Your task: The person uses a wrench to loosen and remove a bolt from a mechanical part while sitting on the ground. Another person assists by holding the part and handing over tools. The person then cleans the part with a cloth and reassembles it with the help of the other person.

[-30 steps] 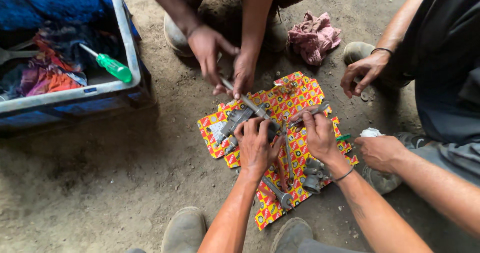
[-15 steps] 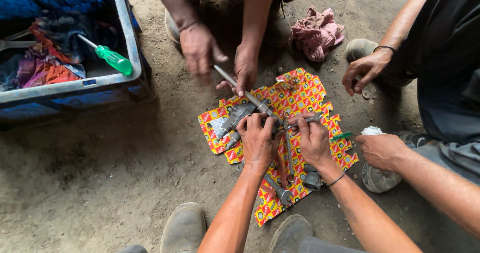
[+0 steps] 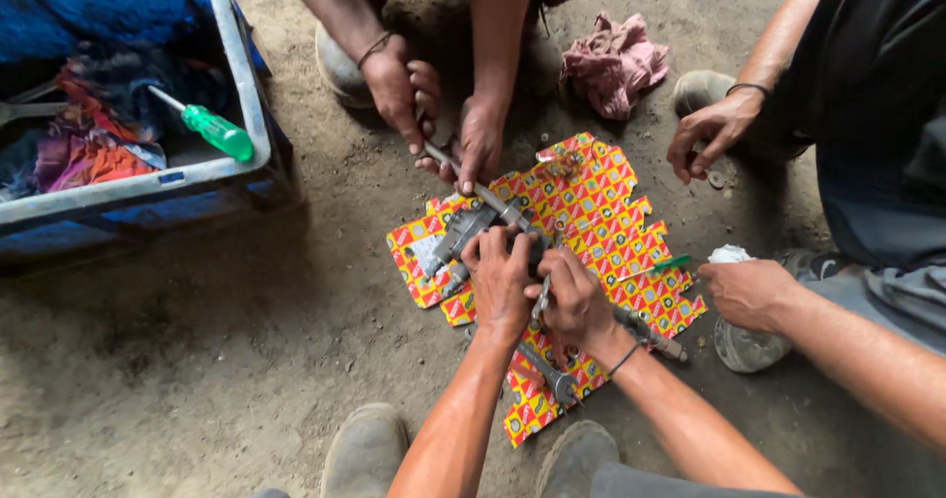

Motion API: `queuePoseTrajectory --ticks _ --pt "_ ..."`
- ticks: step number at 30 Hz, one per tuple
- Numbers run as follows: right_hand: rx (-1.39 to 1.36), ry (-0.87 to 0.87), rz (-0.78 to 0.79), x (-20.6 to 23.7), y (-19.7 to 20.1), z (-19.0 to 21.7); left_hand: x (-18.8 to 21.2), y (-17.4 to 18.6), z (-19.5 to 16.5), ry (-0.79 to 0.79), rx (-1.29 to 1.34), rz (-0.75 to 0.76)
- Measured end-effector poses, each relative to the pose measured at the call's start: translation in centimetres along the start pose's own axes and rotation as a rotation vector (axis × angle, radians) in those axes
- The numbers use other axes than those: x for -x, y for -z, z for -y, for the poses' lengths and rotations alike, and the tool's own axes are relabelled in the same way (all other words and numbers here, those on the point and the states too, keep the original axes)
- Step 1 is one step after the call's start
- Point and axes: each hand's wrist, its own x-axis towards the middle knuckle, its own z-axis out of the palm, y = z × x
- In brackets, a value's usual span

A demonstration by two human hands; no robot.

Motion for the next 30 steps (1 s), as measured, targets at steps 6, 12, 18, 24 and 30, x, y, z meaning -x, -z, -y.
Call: queuePoseTrajectory --ticks 6,12,18,24,30 --pt "-0.174 -0.272 -0.128 0.3 -1.2 -1.8 -0.1 -0.1 -0.7 0.071 0.098 -0.015" --pt "-0.04 -0.085 -0.118 1.1 -1.8 -2.3 0.0 -0.4 -0.6 0.025 0.041 -0.027" --pt "-0.043 -0.02 -0.147 1.5 -2.5 -2.3 0.1 -0.5 -0.5 0.046 0.073 -0.036" --pt "-0.157 -0.147 -0.243 2.0 -3.3 -3.2 0.1 -0.4 -0.7 0.069 0.096 -0.056" --pt "-0.281 -0.358 -0.296 1.5 -3.7 -3.5 -0.1 -0.7 -0.9 0.093 0.095 -0.054"
